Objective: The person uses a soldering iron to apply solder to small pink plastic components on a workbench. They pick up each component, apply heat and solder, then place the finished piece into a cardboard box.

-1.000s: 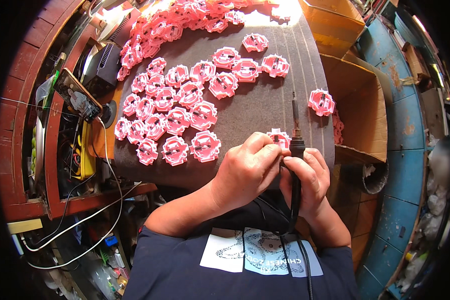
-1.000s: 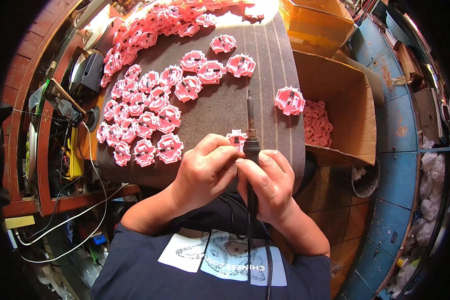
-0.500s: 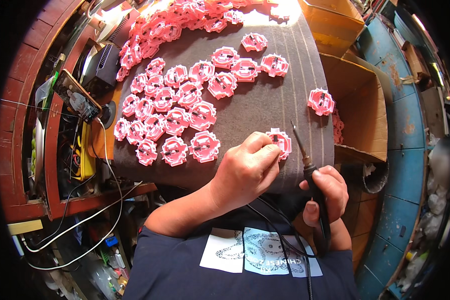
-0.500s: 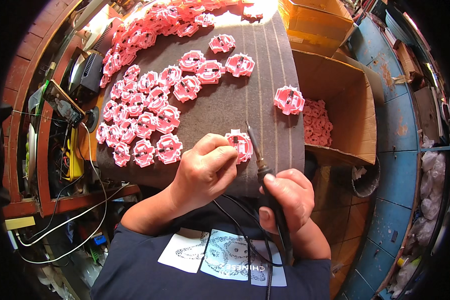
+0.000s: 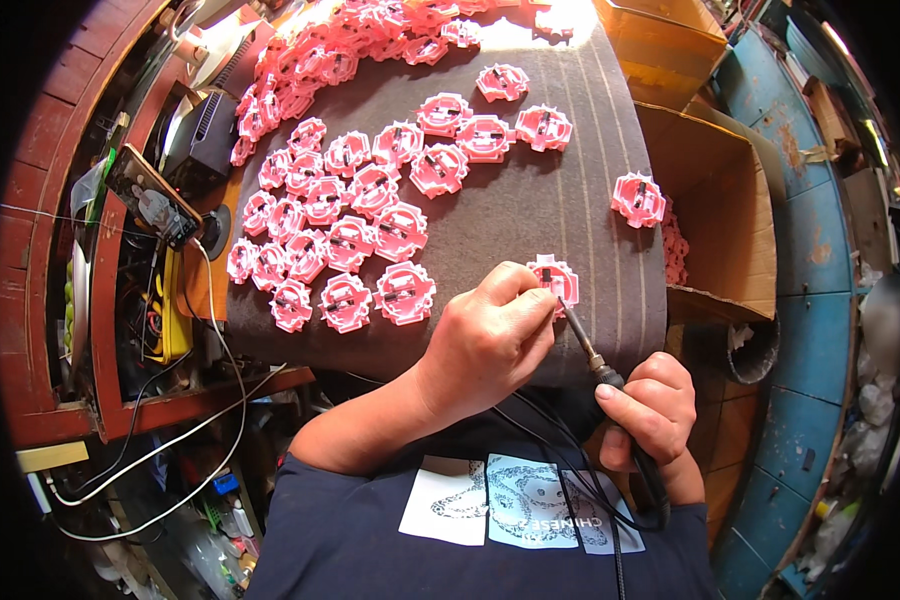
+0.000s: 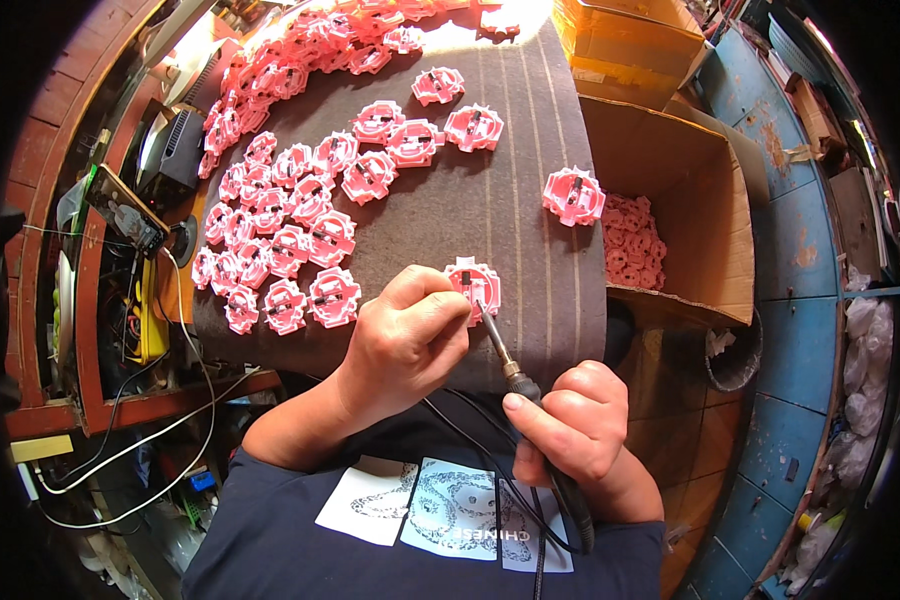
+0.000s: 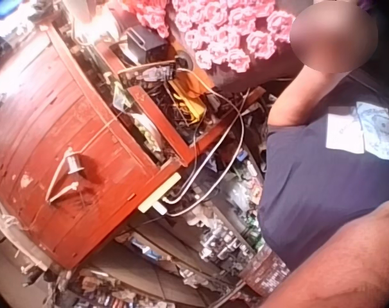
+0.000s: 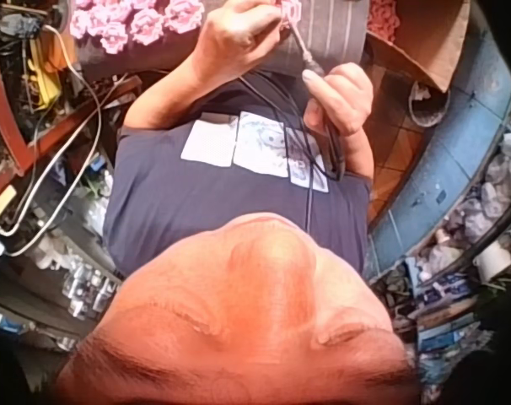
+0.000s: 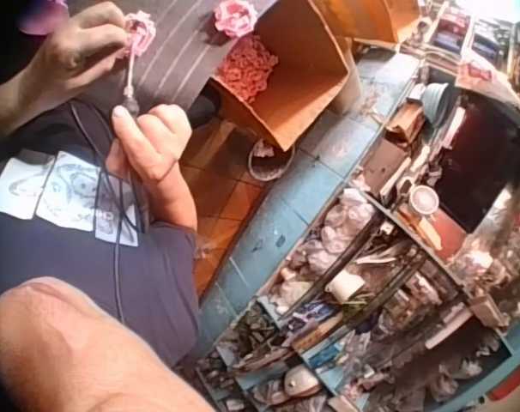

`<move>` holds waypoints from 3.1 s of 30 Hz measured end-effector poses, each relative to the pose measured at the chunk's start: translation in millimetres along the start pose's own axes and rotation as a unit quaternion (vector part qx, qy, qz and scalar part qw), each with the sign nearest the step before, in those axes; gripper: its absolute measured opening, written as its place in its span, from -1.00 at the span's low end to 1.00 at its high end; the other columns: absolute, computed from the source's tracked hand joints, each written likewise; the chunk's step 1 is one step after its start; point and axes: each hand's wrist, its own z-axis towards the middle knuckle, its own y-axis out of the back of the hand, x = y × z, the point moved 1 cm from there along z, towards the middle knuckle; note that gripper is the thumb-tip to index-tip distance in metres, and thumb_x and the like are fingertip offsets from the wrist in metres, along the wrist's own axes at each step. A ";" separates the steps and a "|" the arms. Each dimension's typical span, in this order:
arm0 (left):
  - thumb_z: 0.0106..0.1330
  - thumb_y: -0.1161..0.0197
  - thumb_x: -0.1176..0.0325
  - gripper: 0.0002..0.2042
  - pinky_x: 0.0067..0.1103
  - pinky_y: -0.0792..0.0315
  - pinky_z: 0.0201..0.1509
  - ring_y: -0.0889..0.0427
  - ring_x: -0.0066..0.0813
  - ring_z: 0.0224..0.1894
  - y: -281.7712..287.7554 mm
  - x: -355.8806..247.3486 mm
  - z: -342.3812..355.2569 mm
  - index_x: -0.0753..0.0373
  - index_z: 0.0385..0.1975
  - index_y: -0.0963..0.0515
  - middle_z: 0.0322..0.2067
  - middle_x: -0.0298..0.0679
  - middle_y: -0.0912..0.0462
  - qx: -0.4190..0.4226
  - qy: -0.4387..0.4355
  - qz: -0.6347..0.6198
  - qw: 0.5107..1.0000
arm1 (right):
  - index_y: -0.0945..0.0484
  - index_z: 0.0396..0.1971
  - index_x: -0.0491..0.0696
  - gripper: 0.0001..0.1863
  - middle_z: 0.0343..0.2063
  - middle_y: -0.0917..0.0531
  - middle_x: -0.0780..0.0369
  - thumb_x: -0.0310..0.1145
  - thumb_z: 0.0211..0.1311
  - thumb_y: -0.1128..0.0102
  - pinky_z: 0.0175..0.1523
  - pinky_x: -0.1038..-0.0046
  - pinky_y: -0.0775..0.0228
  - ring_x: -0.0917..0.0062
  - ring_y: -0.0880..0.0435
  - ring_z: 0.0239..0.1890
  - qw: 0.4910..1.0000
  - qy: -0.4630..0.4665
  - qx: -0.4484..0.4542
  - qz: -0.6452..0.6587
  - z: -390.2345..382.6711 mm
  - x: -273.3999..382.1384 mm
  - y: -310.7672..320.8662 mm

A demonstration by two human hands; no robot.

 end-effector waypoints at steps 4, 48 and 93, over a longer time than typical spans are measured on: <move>0.25 -0.40 0.59 -0.88 -0.34 -0.64 -0.28 -0.69 -0.14 -0.31 -0.8 0.1 -0.1 0.31 -0.27 -0.62 -0.29 -0.14 -0.58 -0.002 -0.001 0.002 1.000 | -0.73 -0.04 -0.15 -0.64 -0.63 -0.40 0.37 -0.40 0.14 -0.28 -0.47 0.38 -0.14 0.48 -0.37 -0.61 1.000 -0.003 0.004 -0.001 0.9 1.2 0.3; 0.20 -0.45 0.58 -0.79 -0.35 -0.67 -0.28 -0.73 -0.12 -0.28 -0.1 1.3 -0.6 0.32 -0.17 -0.66 -0.25 -0.12 -0.62 -0.002 -0.008 0.005 1.000 | -0.50 0.23 -0.19 -0.37 0.01 -0.71 -0.03 -0.53 0.10 -0.48 0.06 0.05 -0.53 -0.07 -0.67 -0.15 0.987 -0.148 0.030 -0.058 41.1 -19.5 -33.9; 0.22 -0.46 0.64 -0.75 -0.40 -0.63 -0.31 -0.73 -0.16 -0.33 2.6 0.0 -2.1 0.33 -0.11 -0.68 -0.19 -0.07 -0.66 0.000 0.018 -0.012 1.000 | -0.48 0.22 -0.20 -0.36 -0.17 -0.69 0.02 -0.55 0.09 -0.46 -0.13 0.13 -0.47 0.06 -0.64 -0.26 0.988 -0.136 0.010 -0.067 40.4 -19.5 -35.4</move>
